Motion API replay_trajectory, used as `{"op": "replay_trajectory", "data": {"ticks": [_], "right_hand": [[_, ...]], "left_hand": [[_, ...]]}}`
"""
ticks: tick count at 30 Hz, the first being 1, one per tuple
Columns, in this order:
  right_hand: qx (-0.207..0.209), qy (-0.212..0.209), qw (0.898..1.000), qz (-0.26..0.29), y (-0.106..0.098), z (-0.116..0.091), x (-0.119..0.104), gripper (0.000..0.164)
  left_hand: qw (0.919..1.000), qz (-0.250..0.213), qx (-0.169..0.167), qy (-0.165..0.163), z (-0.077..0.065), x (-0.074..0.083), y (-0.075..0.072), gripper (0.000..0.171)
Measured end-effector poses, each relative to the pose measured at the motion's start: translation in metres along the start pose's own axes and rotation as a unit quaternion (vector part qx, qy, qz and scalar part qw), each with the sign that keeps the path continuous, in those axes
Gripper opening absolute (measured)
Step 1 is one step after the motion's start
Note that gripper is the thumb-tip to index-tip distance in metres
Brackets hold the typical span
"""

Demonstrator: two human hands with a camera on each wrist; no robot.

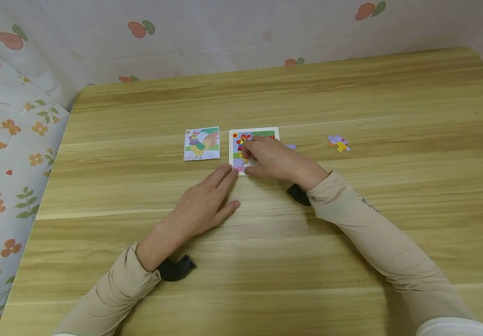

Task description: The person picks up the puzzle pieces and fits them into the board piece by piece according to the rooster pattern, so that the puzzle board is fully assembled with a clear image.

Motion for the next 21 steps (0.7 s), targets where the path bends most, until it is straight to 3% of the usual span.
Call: {"op": "replay_trajectory", "data": {"ticks": [10,21], "right_hand": [[0.050,-0.019,0.999,-0.008,-0.0024,0.0027,0.0013,0.006],[0.045,0.006,0.999,-0.008,-0.0006,0.0070,0.0062,0.008]], "left_hand": [[1.0000,-0.001,0.009,0.002,0.0005,-0.0003,-0.0007,0.063],[0.9998,-0.017,0.013,0.005,0.0008,-0.0006,-0.0009,0.062]]}}
Point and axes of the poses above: each hand's wrist, its own z-axis towards the middle knuckle, its own y-axis out of the palm, x = y × z, the point moved 7 cm from there along z, towards the middle knuckle, and after that the axes turned 7 degrees about -y, right-handed, at the moved point
